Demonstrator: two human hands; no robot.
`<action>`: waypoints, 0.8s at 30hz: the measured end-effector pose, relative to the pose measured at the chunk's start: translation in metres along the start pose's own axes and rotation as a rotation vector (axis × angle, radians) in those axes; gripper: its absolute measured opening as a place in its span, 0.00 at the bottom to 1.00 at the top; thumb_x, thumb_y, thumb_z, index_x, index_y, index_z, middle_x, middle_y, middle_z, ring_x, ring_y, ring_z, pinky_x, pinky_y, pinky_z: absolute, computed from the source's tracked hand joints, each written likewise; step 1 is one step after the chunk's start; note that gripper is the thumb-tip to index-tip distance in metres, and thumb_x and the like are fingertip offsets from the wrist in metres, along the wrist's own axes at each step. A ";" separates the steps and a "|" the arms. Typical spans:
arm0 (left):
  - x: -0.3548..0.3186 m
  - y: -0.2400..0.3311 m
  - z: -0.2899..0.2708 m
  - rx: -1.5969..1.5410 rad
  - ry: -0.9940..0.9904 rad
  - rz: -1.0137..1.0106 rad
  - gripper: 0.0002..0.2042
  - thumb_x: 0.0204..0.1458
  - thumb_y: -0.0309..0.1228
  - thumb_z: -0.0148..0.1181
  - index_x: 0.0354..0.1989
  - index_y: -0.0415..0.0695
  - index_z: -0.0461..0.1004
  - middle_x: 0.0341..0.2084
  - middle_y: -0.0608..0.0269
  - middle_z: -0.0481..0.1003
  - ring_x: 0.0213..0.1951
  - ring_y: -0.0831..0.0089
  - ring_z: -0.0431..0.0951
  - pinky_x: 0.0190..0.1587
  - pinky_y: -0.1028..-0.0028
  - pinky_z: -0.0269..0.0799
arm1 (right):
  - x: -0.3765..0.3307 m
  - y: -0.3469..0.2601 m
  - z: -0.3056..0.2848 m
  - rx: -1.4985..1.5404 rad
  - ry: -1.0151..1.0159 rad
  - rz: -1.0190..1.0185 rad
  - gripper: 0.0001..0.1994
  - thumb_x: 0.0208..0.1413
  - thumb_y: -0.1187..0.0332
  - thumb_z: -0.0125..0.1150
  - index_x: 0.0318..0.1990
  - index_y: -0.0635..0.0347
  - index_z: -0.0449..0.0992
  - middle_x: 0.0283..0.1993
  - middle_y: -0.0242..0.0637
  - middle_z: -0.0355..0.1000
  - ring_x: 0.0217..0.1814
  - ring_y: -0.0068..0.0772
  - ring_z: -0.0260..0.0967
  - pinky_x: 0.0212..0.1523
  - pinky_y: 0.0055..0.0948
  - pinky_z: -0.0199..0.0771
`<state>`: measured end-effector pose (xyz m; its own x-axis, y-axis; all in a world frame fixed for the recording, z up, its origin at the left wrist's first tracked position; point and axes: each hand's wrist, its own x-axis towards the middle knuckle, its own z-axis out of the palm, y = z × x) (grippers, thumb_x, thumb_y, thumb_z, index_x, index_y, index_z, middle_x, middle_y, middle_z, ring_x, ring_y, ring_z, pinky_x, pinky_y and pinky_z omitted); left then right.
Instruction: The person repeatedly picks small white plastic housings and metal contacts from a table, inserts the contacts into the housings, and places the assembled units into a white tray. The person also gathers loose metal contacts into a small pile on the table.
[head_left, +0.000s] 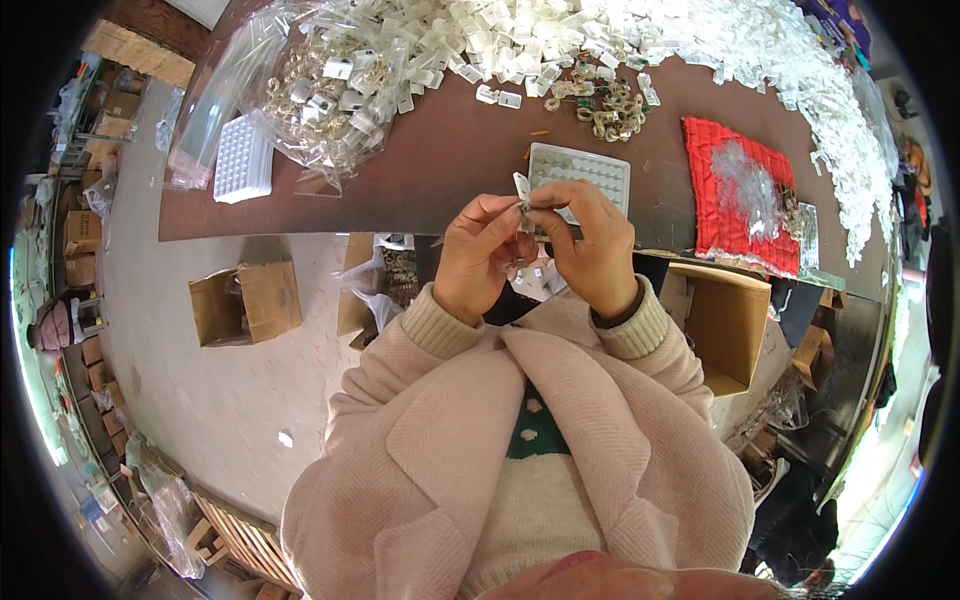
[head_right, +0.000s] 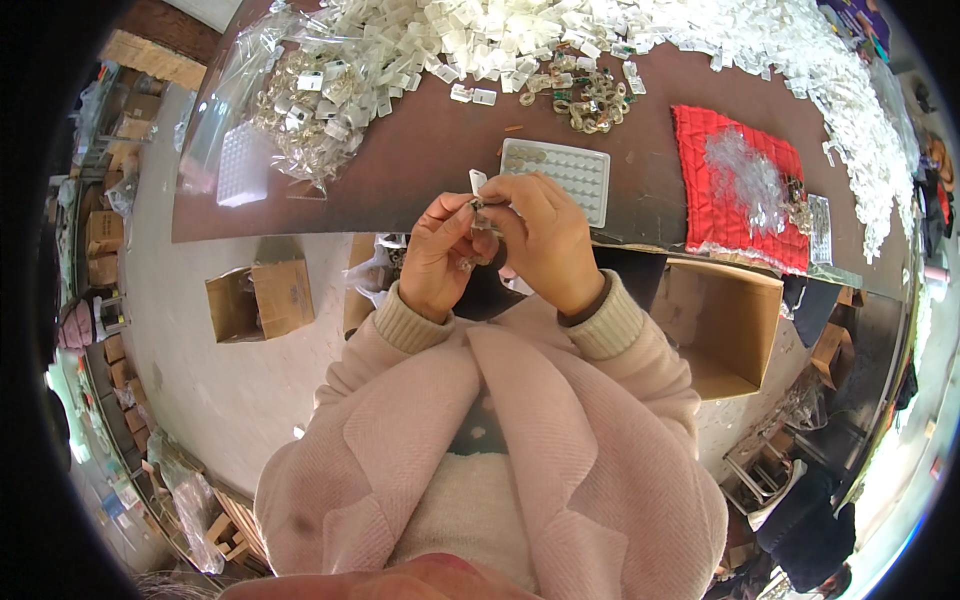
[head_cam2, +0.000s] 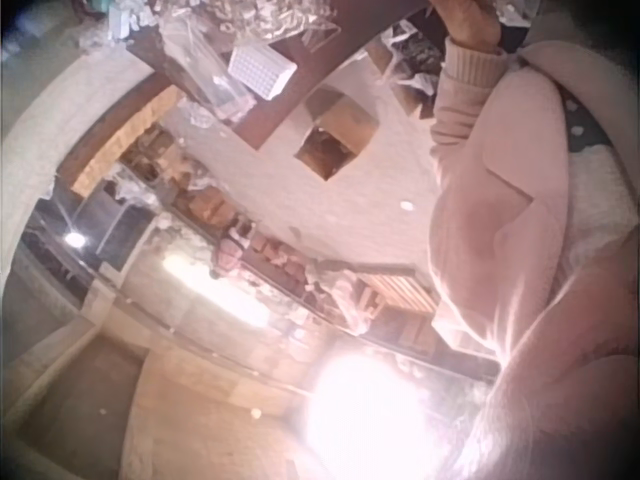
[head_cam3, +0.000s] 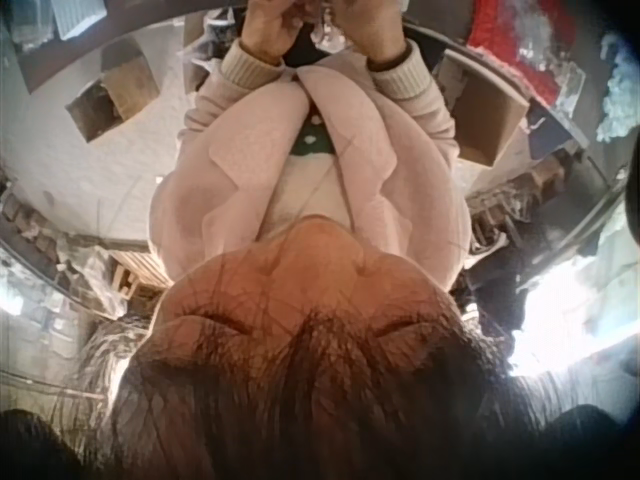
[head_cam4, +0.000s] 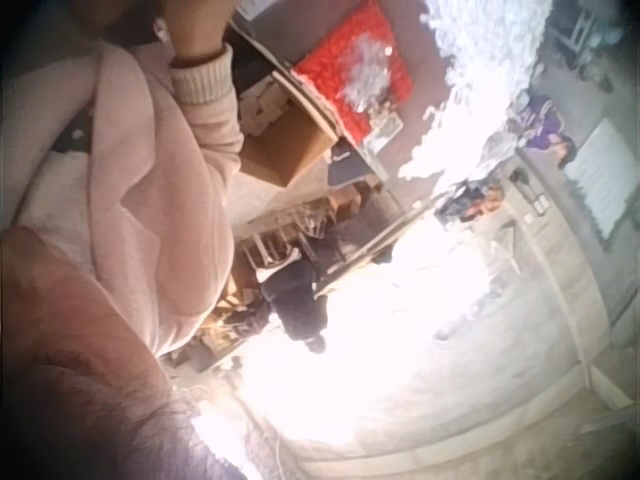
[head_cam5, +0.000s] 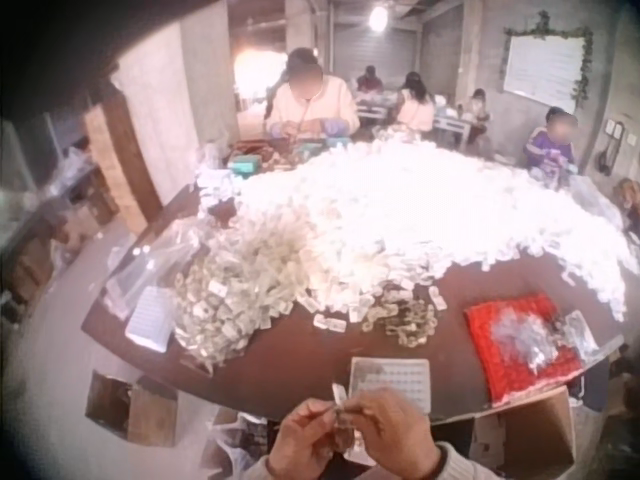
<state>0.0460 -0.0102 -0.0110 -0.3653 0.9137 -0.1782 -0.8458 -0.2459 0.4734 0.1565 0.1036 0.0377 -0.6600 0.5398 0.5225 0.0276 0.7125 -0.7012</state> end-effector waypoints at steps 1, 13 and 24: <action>0.000 0.000 -0.001 -0.006 0.004 -0.011 0.05 0.64 0.27 0.59 0.44 0.41 0.74 0.32 0.61 0.77 0.29 0.73 0.79 0.33 0.70 0.79 | -0.001 0.001 0.000 0.036 -0.010 0.053 0.11 0.49 0.82 0.68 0.40 0.61 0.79 0.36 0.39 0.78 0.37 0.42 0.78 0.38 0.33 0.77; 0.002 -0.004 -0.010 0.054 0.034 0.023 0.05 0.62 0.23 0.59 0.44 0.40 0.75 0.33 0.60 0.78 0.29 0.72 0.80 0.32 0.72 0.79 | -0.012 0.008 0.005 0.417 -0.063 0.454 0.14 0.53 0.81 0.67 0.47 0.63 0.75 0.37 0.32 0.77 0.38 0.23 0.74 0.41 0.25 0.75; 0.005 -0.008 -0.009 -0.023 0.025 0.051 0.04 0.62 0.24 0.60 0.44 0.42 0.75 0.33 0.61 0.79 0.29 0.72 0.80 0.32 0.71 0.80 | -0.013 0.008 0.015 0.291 0.035 0.274 0.12 0.53 0.82 0.67 0.45 0.62 0.75 0.41 0.34 0.71 0.41 0.26 0.71 0.44 0.24 0.73</action>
<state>0.0478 -0.0069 -0.0240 -0.4172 0.8917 -0.1756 -0.8345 -0.2994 0.4626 0.1539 0.0955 0.0178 -0.6317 0.7108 0.3094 -0.0181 0.3854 -0.9226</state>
